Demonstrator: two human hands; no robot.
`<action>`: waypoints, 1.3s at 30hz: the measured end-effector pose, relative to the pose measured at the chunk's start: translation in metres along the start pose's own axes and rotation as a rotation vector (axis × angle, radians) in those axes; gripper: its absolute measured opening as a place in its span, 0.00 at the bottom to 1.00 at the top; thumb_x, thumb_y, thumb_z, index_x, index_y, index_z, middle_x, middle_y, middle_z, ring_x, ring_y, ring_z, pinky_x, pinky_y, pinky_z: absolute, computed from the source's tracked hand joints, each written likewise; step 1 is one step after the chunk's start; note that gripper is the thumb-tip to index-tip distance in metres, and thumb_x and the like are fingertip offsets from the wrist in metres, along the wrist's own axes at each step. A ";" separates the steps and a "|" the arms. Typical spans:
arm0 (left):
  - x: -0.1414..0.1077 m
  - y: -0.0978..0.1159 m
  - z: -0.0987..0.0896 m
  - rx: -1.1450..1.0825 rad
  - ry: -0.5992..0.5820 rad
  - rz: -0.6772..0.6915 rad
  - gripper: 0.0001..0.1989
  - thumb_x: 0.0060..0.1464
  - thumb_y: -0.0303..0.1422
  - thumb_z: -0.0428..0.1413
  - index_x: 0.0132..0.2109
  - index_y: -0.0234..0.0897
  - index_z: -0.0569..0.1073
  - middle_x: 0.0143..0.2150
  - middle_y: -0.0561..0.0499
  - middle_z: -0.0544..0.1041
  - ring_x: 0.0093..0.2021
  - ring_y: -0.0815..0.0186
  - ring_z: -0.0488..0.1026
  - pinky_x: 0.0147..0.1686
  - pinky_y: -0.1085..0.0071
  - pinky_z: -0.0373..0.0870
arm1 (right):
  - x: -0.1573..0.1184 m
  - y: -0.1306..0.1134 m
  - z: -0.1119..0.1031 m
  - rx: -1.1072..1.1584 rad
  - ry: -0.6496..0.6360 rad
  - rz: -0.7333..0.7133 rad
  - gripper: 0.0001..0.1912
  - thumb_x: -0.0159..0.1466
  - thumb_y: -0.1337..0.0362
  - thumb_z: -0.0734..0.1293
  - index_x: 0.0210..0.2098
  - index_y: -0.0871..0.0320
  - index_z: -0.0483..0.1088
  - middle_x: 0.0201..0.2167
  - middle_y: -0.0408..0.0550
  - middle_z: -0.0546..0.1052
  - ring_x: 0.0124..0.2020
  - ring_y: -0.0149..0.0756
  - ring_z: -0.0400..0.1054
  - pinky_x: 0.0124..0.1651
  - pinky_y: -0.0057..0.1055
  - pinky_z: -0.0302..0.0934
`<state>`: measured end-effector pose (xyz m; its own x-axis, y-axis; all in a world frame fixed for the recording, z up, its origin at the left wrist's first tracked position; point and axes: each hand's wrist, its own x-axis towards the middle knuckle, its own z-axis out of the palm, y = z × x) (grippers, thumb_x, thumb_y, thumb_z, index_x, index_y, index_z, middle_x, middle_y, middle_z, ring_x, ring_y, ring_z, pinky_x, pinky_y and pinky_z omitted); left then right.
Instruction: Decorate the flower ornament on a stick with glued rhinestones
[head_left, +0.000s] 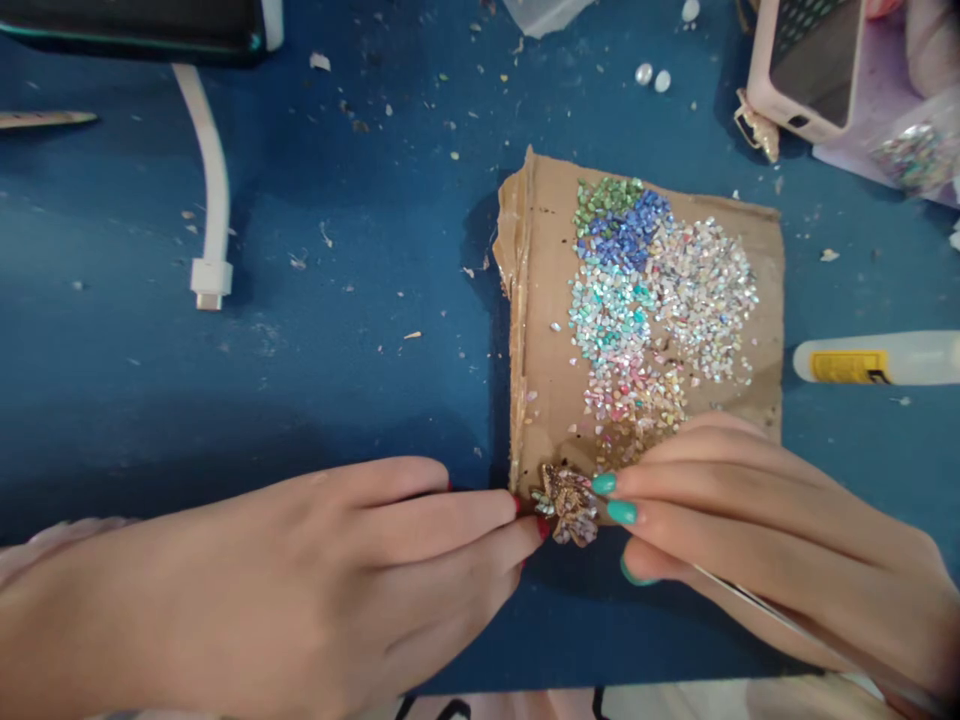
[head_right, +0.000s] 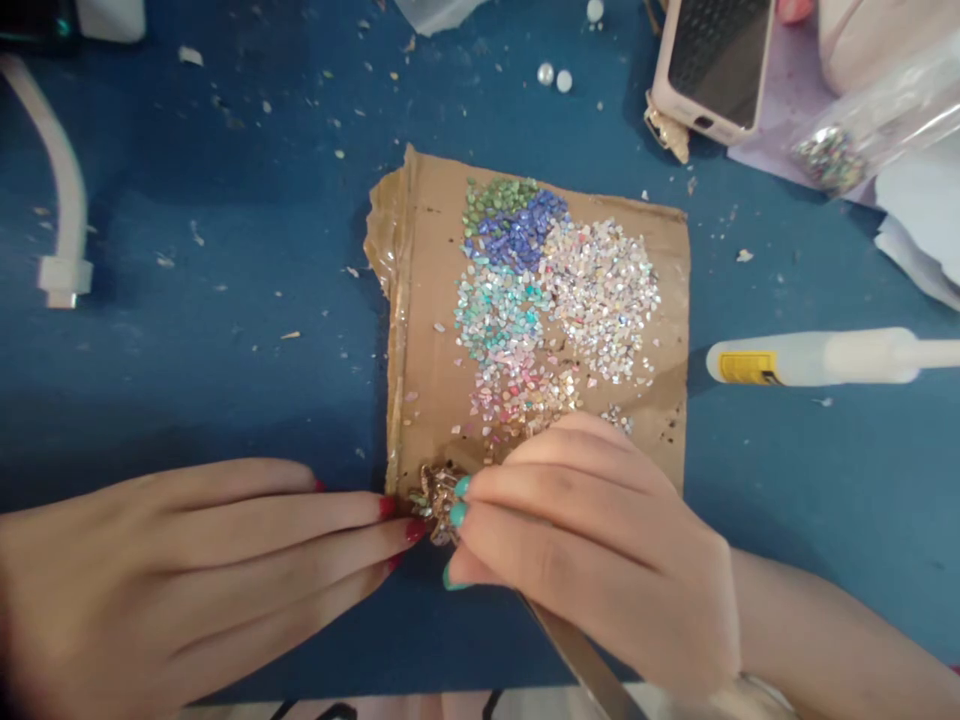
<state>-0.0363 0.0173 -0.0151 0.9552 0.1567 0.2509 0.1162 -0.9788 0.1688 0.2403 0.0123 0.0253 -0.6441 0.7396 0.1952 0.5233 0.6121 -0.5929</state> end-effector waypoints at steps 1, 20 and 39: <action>0.000 0.000 0.000 0.004 0.001 0.000 0.19 0.64 0.30 0.42 0.55 0.42 0.73 0.61 0.56 0.72 0.59 0.69 0.67 0.40 0.74 0.75 | 0.000 0.000 -0.001 -0.001 -0.002 -0.004 0.03 0.64 0.67 0.69 0.36 0.60 0.75 0.36 0.46 0.82 0.38 0.32 0.76 0.46 0.34 0.72; 0.000 0.001 0.000 0.002 -0.009 -0.020 0.20 0.66 0.29 0.40 0.55 0.41 0.73 0.60 0.56 0.72 0.59 0.70 0.67 0.40 0.75 0.75 | 0.002 0.004 0.005 0.023 0.033 -0.059 0.03 0.63 0.70 0.69 0.34 0.64 0.77 0.34 0.47 0.81 0.38 0.29 0.74 0.48 0.30 0.68; 0.000 0.001 0.000 0.024 0.004 -0.016 0.20 0.64 0.31 0.42 0.54 0.43 0.74 0.59 0.58 0.73 0.58 0.71 0.67 0.40 0.75 0.74 | -0.006 0.002 0.001 0.003 -0.048 -0.010 0.04 0.64 0.70 0.69 0.39 0.62 0.75 0.40 0.45 0.79 0.44 0.28 0.72 0.53 0.31 0.65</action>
<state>-0.0365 0.0164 -0.0153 0.9520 0.1730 0.2523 0.1381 -0.9790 0.1502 0.2447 0.0084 0.0225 -0.6757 0.7189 0.1632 0.5151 0.6188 -0.5932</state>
